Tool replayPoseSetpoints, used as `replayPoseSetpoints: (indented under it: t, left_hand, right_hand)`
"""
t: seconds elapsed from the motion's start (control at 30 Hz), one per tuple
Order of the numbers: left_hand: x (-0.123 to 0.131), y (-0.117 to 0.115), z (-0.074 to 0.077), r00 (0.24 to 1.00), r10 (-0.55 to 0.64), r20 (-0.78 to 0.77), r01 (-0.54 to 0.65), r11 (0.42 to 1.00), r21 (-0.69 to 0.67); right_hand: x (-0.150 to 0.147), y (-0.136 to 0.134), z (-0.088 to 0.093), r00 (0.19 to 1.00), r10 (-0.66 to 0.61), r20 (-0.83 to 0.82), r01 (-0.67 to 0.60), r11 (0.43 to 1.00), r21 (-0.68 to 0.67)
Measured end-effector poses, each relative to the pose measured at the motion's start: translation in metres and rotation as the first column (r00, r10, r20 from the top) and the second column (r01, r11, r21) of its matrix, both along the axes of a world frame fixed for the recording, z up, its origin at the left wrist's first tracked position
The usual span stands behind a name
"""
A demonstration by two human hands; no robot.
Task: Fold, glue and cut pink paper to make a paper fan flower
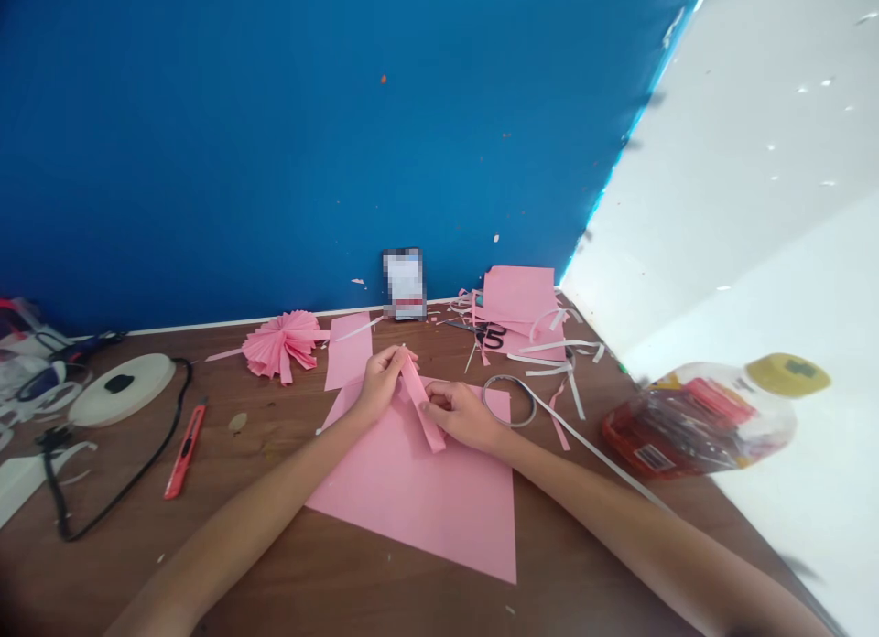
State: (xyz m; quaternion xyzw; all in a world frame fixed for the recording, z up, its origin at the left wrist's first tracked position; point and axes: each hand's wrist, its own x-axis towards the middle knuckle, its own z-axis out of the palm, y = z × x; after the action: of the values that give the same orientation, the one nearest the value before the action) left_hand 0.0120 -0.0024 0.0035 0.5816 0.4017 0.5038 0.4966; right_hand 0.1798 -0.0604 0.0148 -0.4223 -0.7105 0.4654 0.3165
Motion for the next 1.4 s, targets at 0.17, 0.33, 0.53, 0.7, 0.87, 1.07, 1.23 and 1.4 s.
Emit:
replayPoseSetpoints:
  t: [0.17,0.33,0.53,0.7,0.87,1.07,1.23,1.4]
  left_hand:
    - [-0.003,0.004,-0.004,0.968,-0.143,0.204,0.164,0.983,-0.087]
    - [-0.003,0.006,-0.007,0.932,-0.204,0.299,0.234,0.97,-0.067]
    - [-0.001,0.004,-0.003,0.945,-0.208,0.253,0.239,0.966,-0.1]
    - [0.0,0.002,0.0,0.969,-0.143,0.202,0.173,0.975,-0.138]
    - [0.0,0.005,-0.002,0.922,-0.036,0.385,0.126,0.97,-0.21]
    - [0.0,0.007,-0.008,0.937,-0.022,0.35,0.092,0.979,-0.184]
    - [0.006,0.002,-0.004,0.956,-0.165,0.243,0.201,0.971,-0.132]
    - [0.007,-0.002,0.0,0.957,-0.241,0.159,0.26,0.959,-0.112]
  right_hand:
    - [0.003,0.001,-0.004,0.999,-0.031,0.03,0.029,0.997,0.065]
    - [0.002,0.0,-0.006,0.997,-0.07,0.03,0.068,0.995,0.078]
    - [0.002,0.0,-0.002,0.995,-0.086,-0.04,0.087,0.996,0.032]
    - [-0.001,-0.003,-0.002,0.999,-0.04,-0.001,0.04,0.999,0.007]
    - [-0.001,-0.003,-0.002,0.999,0.018,0.033,-0.018,1.0,0.0]
    - [-0.001,-0.004,0.001,0.995,-0.053,0.087,0.045,0.995,0.087]
    - [0.0,-0.005,-0.002,0.98,-0.191,0.058,0.184,0.977,0.107]
    - [0.002,-0.005,-0.001,0.98,-0.197,0.013,0.196,0.977,0.083]
